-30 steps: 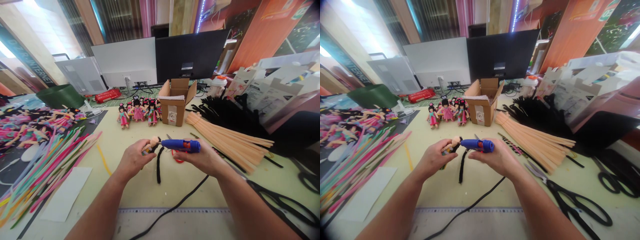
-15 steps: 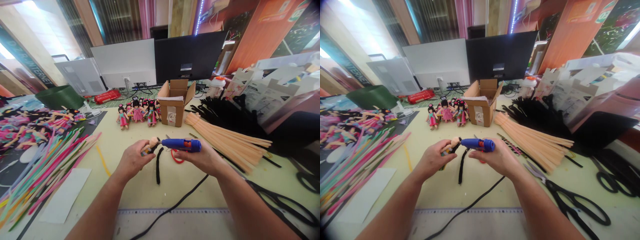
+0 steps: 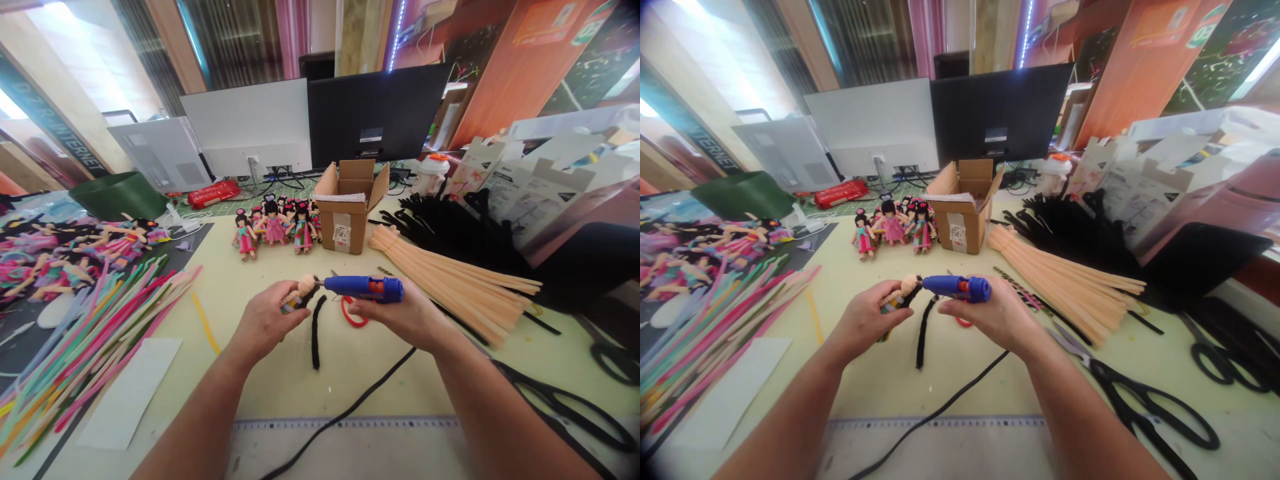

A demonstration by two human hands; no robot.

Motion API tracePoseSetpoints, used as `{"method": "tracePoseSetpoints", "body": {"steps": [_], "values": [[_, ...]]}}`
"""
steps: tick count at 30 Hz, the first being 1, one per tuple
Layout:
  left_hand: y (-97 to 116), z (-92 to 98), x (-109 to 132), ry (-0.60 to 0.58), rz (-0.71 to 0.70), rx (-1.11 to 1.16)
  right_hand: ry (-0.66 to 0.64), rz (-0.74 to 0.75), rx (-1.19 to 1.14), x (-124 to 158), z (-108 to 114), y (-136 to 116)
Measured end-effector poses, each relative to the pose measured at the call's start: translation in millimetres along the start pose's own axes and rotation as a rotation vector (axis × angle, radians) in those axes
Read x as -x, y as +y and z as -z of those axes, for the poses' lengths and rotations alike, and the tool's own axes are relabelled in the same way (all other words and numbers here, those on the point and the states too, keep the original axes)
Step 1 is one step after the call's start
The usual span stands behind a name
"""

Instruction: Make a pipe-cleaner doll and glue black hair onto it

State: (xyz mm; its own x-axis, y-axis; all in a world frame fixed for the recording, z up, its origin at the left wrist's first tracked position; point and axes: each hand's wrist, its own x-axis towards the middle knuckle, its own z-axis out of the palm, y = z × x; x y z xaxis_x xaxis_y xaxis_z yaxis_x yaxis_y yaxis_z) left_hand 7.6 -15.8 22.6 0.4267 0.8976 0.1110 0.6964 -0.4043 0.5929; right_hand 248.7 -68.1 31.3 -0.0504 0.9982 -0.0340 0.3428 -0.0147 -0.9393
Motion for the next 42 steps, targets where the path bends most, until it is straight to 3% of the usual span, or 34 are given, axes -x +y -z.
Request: {"method": "tracePoseSetpoints", "body": {"steps": [35,42], "values": [[-1.3,-1.9,1.7,0.01,-0.05,0.006,0.081,0.053,-0.016,-3.0,0.5,5.5],[0.1,-1.5,1.2,0.006,-0.044,0.012,0.045,0.043,-0.017,-2.4,0.1,1.8]]}}
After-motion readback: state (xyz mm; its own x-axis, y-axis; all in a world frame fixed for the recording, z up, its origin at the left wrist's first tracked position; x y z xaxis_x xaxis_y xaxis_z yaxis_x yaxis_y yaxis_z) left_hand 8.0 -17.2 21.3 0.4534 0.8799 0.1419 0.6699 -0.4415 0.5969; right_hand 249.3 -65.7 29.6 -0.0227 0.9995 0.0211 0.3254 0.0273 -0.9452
